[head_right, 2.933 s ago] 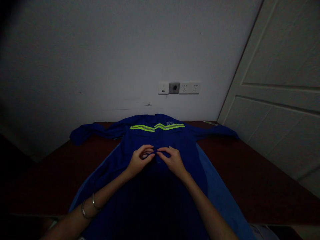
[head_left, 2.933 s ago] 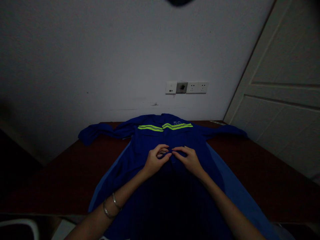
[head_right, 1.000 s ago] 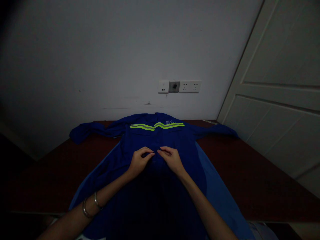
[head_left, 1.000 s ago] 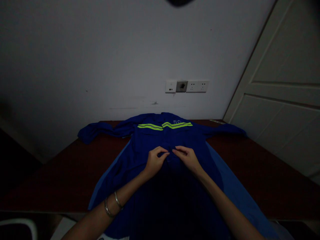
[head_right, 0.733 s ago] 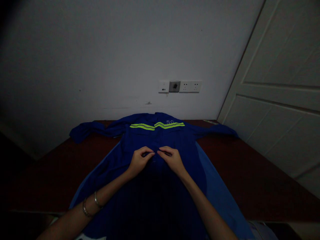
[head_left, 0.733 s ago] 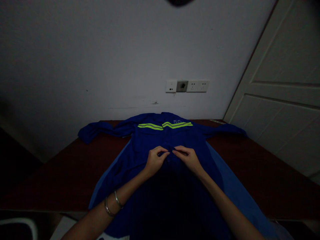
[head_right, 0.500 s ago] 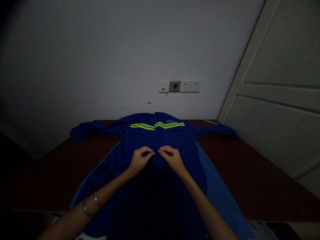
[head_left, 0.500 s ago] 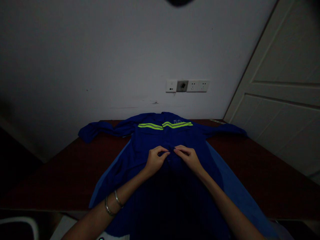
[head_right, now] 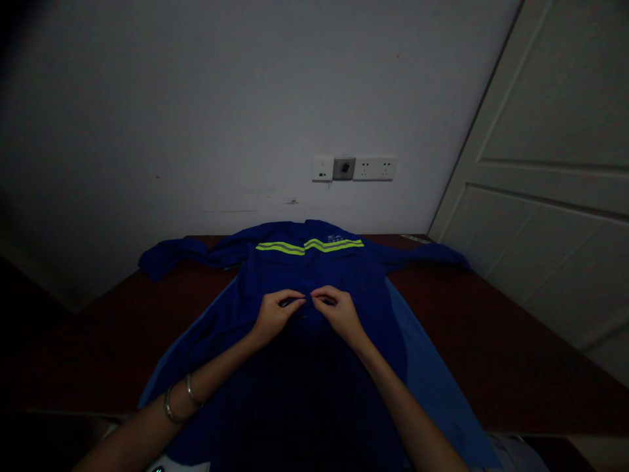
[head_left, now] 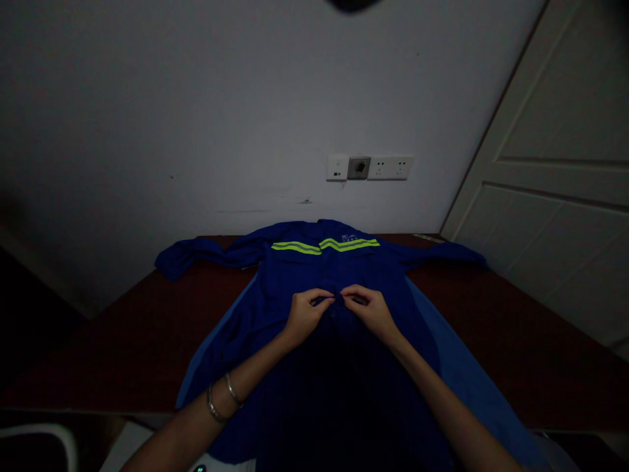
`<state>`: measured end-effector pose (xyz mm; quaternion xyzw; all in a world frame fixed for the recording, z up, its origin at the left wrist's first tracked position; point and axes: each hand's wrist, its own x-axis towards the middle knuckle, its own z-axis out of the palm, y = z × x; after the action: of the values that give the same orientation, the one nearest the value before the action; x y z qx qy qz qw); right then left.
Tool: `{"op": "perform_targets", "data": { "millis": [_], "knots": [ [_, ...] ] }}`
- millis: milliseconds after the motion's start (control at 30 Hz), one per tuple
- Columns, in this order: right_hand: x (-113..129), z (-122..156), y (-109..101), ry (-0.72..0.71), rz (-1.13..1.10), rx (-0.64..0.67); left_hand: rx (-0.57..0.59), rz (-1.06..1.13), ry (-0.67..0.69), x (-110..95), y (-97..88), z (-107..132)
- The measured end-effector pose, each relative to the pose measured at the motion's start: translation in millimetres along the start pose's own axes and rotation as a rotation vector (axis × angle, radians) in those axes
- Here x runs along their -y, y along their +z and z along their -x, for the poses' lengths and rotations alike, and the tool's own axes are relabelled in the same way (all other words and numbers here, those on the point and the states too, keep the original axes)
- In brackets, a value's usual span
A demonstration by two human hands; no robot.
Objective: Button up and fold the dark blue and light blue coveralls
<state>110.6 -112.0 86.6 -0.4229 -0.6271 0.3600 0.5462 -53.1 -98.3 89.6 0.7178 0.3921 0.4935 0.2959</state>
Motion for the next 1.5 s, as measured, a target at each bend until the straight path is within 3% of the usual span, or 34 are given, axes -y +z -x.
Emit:
{"op": "perform_targets", "data": {
  "millis": [167, 367, 533, 867, 1300, 1500],
  "knots": [
    [2, 2, 2, -0.164, 0.159, -0.014, 0.014, 0.064, -0.098, -3, 0.3, -1],
    [8, 7, 5, -0.343, 0.398, -0.002, 0.026, 0.319, -0.112, 0, 0.3, 0],
    [10, 12, 6, -0.506, 0.535, 0.063, 0.048, 0.41, -0.168, 2, 1.3, -1],
    [4, 12, 2, -0.622, 0.782, 0.15, 0.08, 0.405, -0.235, 2, 1.3, -5],
    [6, 11, 0, -0.589, 0.634, 0.101, 0.04, 0.449, -0.189, 3, 0.1, -4],
    [3, 13, 0, -0.742, 0.88, 0.077, 0.017, 0.471, -0.152, 2, 1.8, -3]
  ]
}}
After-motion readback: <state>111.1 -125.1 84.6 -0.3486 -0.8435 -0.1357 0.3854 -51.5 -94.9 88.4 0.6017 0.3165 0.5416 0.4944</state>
